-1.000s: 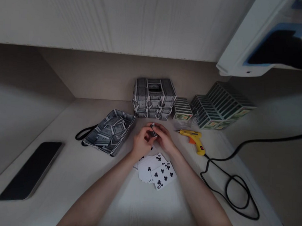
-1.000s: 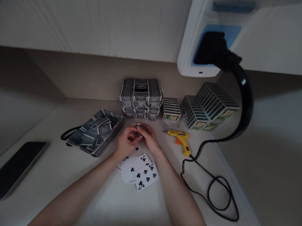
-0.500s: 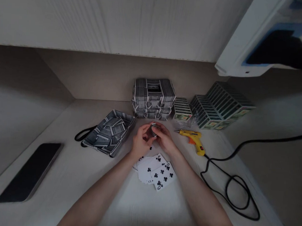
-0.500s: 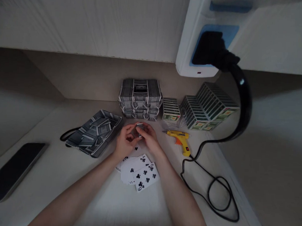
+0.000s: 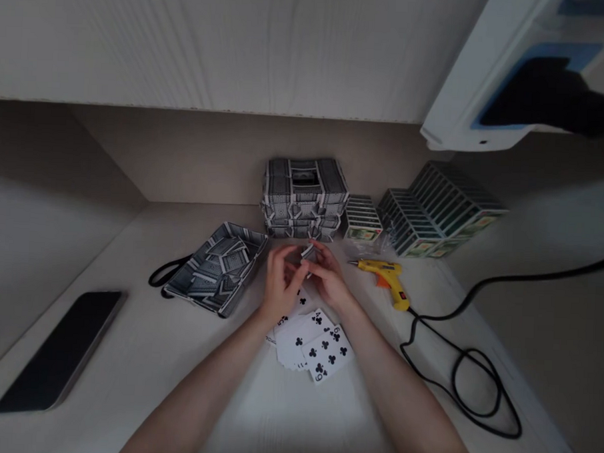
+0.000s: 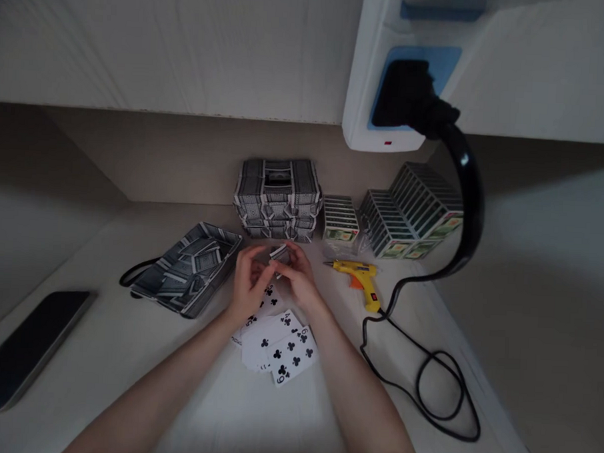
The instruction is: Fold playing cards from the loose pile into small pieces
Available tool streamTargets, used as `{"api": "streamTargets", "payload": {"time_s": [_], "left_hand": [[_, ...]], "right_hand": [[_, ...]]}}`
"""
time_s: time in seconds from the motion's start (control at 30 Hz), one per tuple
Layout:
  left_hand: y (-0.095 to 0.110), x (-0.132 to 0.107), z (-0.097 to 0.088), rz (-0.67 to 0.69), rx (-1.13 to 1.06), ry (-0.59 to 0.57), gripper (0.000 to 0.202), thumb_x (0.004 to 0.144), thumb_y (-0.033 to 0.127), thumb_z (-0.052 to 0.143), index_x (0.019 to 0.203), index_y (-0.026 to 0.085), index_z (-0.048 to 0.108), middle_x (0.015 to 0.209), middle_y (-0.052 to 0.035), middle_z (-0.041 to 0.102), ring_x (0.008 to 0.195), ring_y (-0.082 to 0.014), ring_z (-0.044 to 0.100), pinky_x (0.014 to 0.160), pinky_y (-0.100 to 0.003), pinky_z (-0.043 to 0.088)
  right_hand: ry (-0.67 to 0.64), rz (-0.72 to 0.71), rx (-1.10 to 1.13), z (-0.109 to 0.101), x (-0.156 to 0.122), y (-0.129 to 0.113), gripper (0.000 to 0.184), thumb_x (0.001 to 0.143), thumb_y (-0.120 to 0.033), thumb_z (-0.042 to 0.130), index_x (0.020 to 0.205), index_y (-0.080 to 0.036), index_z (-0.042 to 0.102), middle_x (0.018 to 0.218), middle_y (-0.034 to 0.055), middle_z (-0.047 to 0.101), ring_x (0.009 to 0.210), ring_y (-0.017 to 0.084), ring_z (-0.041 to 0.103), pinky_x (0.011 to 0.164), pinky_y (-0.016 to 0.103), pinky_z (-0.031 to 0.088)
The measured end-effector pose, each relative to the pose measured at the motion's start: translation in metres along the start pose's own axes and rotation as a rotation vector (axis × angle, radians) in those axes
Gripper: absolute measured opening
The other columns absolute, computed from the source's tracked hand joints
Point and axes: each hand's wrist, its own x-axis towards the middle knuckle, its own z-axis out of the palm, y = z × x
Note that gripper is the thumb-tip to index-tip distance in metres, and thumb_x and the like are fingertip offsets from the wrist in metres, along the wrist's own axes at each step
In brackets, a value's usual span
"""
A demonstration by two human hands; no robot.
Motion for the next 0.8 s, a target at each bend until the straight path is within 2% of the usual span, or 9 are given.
{"api": "streamTargets", "payload": {"time_s": [0.1, 0.2, 0.37, 0.5, 0.67, 0.8], "left_hand": [[-0.001, 0.004, 0.0, -0.172, -0.094, 0.034, 0.035, 0.084, 0.038, 0.048, 0.114, 0.02, 0.046, 0.097, -0.0061, 0.058, 0.068, -0.0104, 0.059, 0.052, -0.021, 0.05], [-0.003, 0.006, -0.001, -0.342, -0.199, -0.045, 0.038, 0.085, 0.043, 0.043, 0.116, 0.021, 0.045, 0.088, -0.0032, 0.061, 0.053, -0.0087, 0.057, 0.041, -0.02, 0.047], [-0.011, 0.006, 0.0, -0.368, -0.309, -0.131, 0.037, 0.084, 0.044, 0.045, 0.113, 0.022, 0.051, 0.094, -0.0048, 0.065, 0.051, -0.0107, 0.06, 0.04, -0.023, 0.05], [-0.014, 0.01, -0.002, -0.404, -0.396, -0.183, 0.039, 0.081, 0.044, 0.05, 0.114, 0.022, 0.05, 0.09, -0.0044, 0.066, 0.061, -0.0143, 0.064, 0.043, -0.025, 0.053], [-0.006, 0.015, -0.008, -0.49, -0.552, -0.217, 0.05, 0.074, 0.041, 0.061, 0.118, 0.02, 0.045, 0.102, -0.0081, 0.064, 0.076, -0.0193, 0.065, 0.05, -0.03, 0.057], [-0.008, 0.016, -0.007, -0.487, -0.601, -0.178, 0.054, 0.072, 0.038, 0.064, 0.118, 0.018, 0.044, 0.102, -0.0088, 0.064, 0.085, -0.0197, 0.065, 0.067, -0.035, 0.058]], "right_hand": [[-0.036, -0.019, -0.029, 0.0, -0.001, 0.0, 0.058, 0.054, -0.02, 0.075, 0.108, -0.029, 0.057, 0.096, -0.0009, 0.063, 0.09, 0.017, 0.058, 0.083, 0.032, 0.046], [-0.067, -0.031, -0.053, 0.0, -0.001, 0.0, 0.061, 0.052, -0.018, 0.076, 0.109, -0.029, 0.057, 0.1, -0.0005, 0.063, 0.094, 0.018, 0.057, 0.086, 0.032, 0.044], [-0.122, -0.007, -0.073, -0.001, -0.002, 0.0, 0.062, 0.053, -0.018, 0.076, 0.11, -0.03, 0.057, 0.106, -0.0004, 0.062, 0.096, 0.018, 0.056, 0.083, 0.031, 0.045], [-0.118, 0.006, -0.099, -0.001, -0.003, -0.001, 0.065, 0.052, -0.019, 0.076, 0.113, -0.03, 0.056, 0.107, 0.0001, 0.062, 0.097, 0.02, 0.056, 0.08, 0.032, 0.047], [-0.045, -0.003, -0.085, 0.001, -0.001, 0.003, 0.07, 0.052, -0.019, 0.076, 0.117, -0.03, 0.054, 0.111, 0.0007, 0.062, 0.102, 0.019, 0.056, 0.089, 0.034, 0.045], [0.006, 0.002, -0.033, -0.001, 0.004, 0.009, 0.065, 0.052, -0.018, 0.077, 0.112, -0.029, 0.056, 0.106, 0.0, 0.063, 0.1, 0.017, 0.057, 0.091, 0.034, 0.044]]}}
